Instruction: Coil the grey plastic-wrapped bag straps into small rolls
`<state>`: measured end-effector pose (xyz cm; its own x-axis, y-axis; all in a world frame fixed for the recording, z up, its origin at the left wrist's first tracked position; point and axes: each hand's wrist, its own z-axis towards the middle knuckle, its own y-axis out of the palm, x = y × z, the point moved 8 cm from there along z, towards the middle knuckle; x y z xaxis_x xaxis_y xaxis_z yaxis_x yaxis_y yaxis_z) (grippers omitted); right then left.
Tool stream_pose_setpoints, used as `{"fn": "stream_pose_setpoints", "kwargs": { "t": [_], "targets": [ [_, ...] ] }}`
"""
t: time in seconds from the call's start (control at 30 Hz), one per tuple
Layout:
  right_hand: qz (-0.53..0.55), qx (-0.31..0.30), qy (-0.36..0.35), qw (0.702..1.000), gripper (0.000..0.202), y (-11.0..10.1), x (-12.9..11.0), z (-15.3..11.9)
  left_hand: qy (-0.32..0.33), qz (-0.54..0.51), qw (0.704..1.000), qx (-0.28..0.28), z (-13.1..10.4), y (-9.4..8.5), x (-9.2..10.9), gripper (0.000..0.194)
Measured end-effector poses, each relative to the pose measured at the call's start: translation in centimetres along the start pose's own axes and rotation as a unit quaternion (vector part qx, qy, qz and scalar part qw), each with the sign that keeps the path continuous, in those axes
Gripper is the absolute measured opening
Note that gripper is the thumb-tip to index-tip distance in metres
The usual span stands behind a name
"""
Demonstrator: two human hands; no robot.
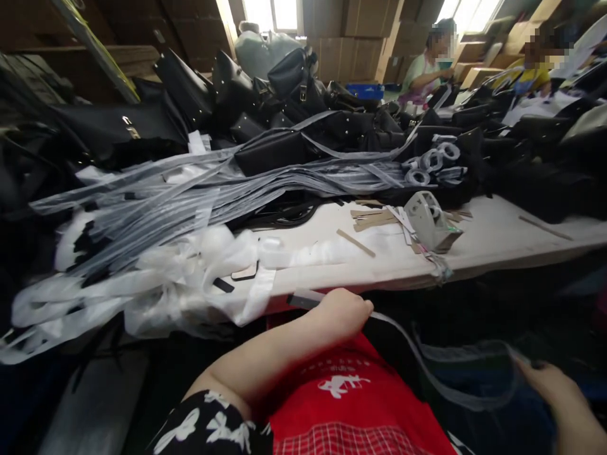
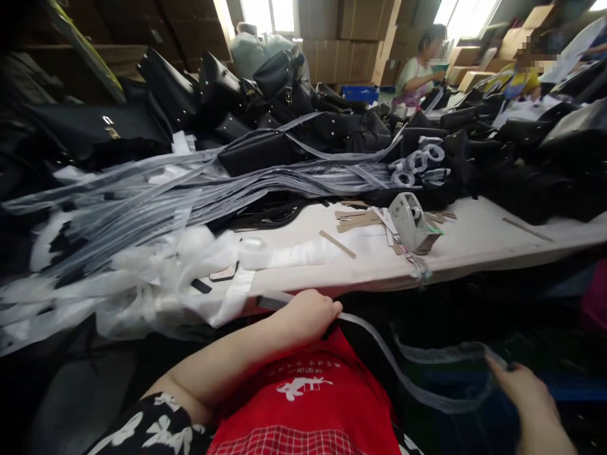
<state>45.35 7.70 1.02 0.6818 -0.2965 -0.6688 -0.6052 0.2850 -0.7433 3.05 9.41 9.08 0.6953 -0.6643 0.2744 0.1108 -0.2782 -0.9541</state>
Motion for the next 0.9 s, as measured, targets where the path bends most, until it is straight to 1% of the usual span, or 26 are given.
{"fn": "stream_pose_setpoints", "kwargs": {
  "t": [0.07, 0.1, 0.13, 0.17, 0.2, 0.23, 0.27, 0.3, 0.33, 0.4, 0.43, 0.47, 0.5, 0.57, 0.6, 0.63, 0.67, 0.7, 0.73, 0.8, 0.83, 0.87, 0.9],
  "targets": [
    [0.016, -0.038, 0.039, 0.998, 0.067, 3.3, -1.7, -1.4, 0.048, -0.015, 0.998, -0.044, 0.9, 1.7, 3.0, 0.013],
    [0.069, -0.092, 0.040, 0.993, 0.068, 5.6, -3.5, -2.6, 0.067, -0.023, 0.996, -0.061, 1.2, 2.5, 4.2, 0.013],
    [0.140, -0.218, 0.006, 0.966, 0.067, 8.8, -6.5, -4.4, 0.084, -0.031, 0.993, -0.078, 1.5, 3.1, 5.0, 0.014],
    [0.189, -0.346, -0.030, 0.919, 0.063, 11.7, -9.6, -6.9, 0.096, -0.038, 0.990, -0.092, 1.7, 3.5, 5.5, 0.015],
    [0.208, -0.466, -0.053, 0.858, 0.059, 13.9, -12.5, -9.7, 0.103, -0.047, 0.988, -0.104, 1.9, 3.9, 5.6, 0.017],
    [0.205, -0.545, -0.067, 0.810, 0.054, 15.4, -14.7, -12.0, 0.105, -0.059, 0.986, -0.114, 2.0, 4.1, 5.3, 0.019],
    [0.186, -0.588, -0.073, 0.784, 0.047, 16.3, -16.2, -13.5, 0.101, -0.076, 0.984, -0.123, 1.9, 4.2, 4.8, 0.022],
    [0.161, -0.608, -0.081, 0.773, 0.044, 16.8, -17.2, -14.4, 0.090, -0.098, 0.982, -0.132, 1.7, 4.3, 3.8, 0.024],
    [0.135, -0.605, -0.090, 0.779, 0.044, 16.9, -17.7, -14.4, 0.073, -0.126, 0.979, -0.141, 1.4, 4.5, 2.6, 0.025],
    [0.091, -0.571, -0.114, 0.808, 0.045, 16.6, -18.0, -13.4, 0.031, -0.200, 0.963, -0.180, 0.2, 5.2, -0.1, 0.024],
    [0.076, -0.555, -0.124, 0.819, 0.045, 16.2, -17.8, -12.6, 0.009, -0.246, 0.946, -0.212, -0.5, 5.9, -1.3, 0.023],
    [0.065, -0.544, -0.131, 0.826, 0.044, 15.8, -17.6, -11.9, -0.006, -0.304, 0.918, -0.256, -1.5, 6.7, -2.1, 0.023],
    [0.058, -0.538, -0.133, 0.831, 0.044, 15.4, -17.3, -11.2, -0.018, -0.373, 0.877, -0.302, -2.4, 7.5, -2.6, 0.026],
    [0.060, -0.531, -0.134, 0.835, 0.042, 14.9, -16.9, -10.1, -0.029, -0.500, 0.777, -0.381, -4.2, 8.5, -2.5, 0.032],
    [0.068, -0.527, -0.140, 0.835, 0.039, 14.7, -16.9, -9.6, -0.032, -0.558, 0.727, -0.399, -4.7, 8.4, -2.3, 0.035],
    [0.077, -0.523, -0.149, 0.836, 0.035, 14.7, -17.0, -9.3, -0.035, -0.613, 0.683, -0.395, -4.9, 7.9, -2.0, 0.036],
    [0.084, -0.516, -0.159, 0.838, 0.032, 14.9, -17.0, -9.1, -0.038, -0.667, 0.644, -0.371, -4.8, 6.9, -2.0, 0.038],
    [0.085, -0.503, -0.166, 0.844, 0.032, 15.3, -17.0, -9.0, -0.043, -0.721, 0.609, -0.327, -4.4, 5.6, -2.1, 0.038],
    [0.081, -0.485, -0.171, 0.854, 0.032, 15.8, -17.0, -9.0, -0.050, -0.771, 0.577, -0.266, -3.7, 4.1, -2.6, 0.036],
    [0.070, -0.448, -0.167, 0.875, 0.027, 17.5, -17.0, -9.9, -0.062, -0.844, 0.520, -0.112, -2.1, 0.7, -4.3, 0.028],
    [0.070, -0.440, -0.160, 0.881, 0.026, 18.5, -17.0, -10.9, -0.066, -0.863, 0.500, -0.029, -1.2, -0.9, -5.6, 0.024],
    [0.078, -0.447, -0.154, 0.878, 0.030, 19.6, -17.2, -12.2, -0.069, -0.868, 0.489, 0.052, -0.4, -2.2, -6.9, 0.021],
    [0.093, -0.466, -0.146, 0.868, 0.036, 20.7, -17.5, -13.8, -0.070, -0.859, 0.490, 0.129, 0.3, -3.2, -8.2, 0.022]
  ]
}}
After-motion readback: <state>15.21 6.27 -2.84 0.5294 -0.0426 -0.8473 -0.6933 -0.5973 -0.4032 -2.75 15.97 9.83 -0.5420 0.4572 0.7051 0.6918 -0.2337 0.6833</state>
